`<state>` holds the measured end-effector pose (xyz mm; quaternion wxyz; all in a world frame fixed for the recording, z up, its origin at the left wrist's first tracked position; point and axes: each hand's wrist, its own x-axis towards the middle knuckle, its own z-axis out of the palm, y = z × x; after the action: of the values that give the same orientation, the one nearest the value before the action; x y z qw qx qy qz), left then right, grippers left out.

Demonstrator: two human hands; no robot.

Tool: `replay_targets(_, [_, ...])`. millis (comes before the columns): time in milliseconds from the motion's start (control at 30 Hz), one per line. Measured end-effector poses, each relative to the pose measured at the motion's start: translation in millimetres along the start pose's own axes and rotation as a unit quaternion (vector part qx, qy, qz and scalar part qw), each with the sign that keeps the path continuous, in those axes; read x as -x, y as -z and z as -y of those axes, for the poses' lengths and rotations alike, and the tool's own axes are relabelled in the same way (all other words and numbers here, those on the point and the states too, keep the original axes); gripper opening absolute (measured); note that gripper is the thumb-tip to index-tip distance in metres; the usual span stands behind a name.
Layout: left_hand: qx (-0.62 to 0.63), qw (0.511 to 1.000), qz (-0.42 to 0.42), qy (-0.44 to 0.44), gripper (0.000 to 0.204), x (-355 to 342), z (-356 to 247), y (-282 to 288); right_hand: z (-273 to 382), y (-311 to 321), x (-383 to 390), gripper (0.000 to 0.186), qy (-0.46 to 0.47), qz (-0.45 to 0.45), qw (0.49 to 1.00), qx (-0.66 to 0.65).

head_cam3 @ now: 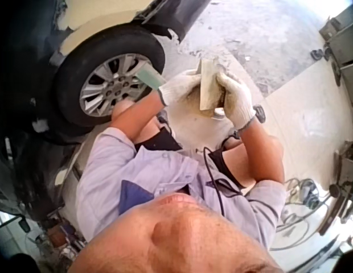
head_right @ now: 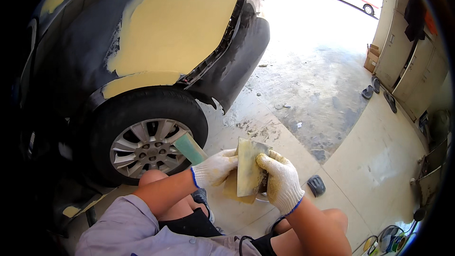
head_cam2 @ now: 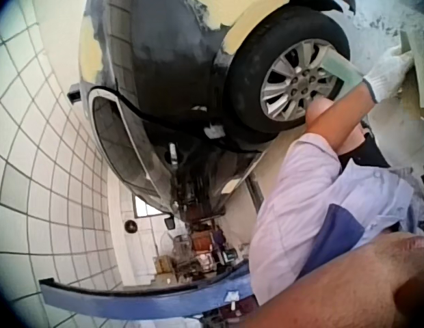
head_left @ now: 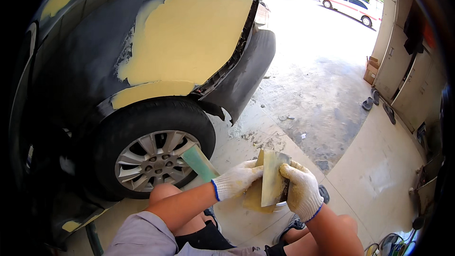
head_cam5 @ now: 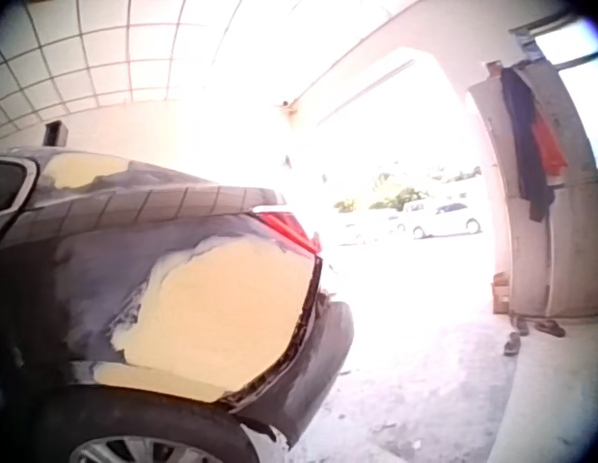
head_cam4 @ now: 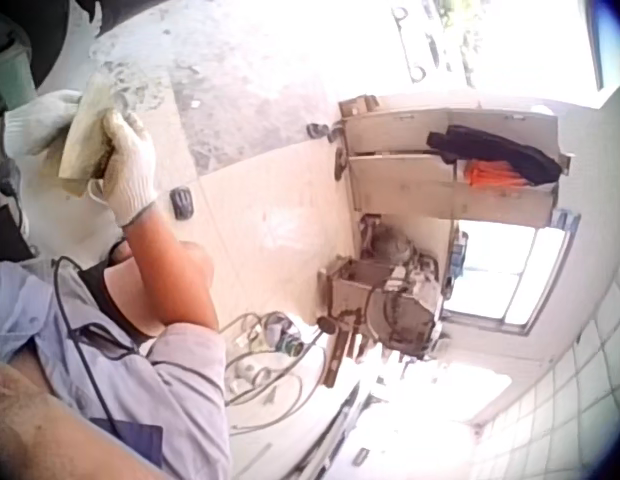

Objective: The person applies yellow body filler to the rear quarter panel of a black car using a spreader. They repeatedly smooth the filler over the damaged area, occasionally dipping the tool into a container to gather more material.

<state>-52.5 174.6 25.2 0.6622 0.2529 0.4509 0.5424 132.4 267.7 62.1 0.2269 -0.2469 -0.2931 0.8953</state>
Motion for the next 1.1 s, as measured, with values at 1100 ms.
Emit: replay_targets(1100, [0.146, 0.914, -0.263, -0.272, 0.035, 31, -50, 38, -6, -6, -43, 0.036, 0.143, -0.144, 0.976, 0.081])
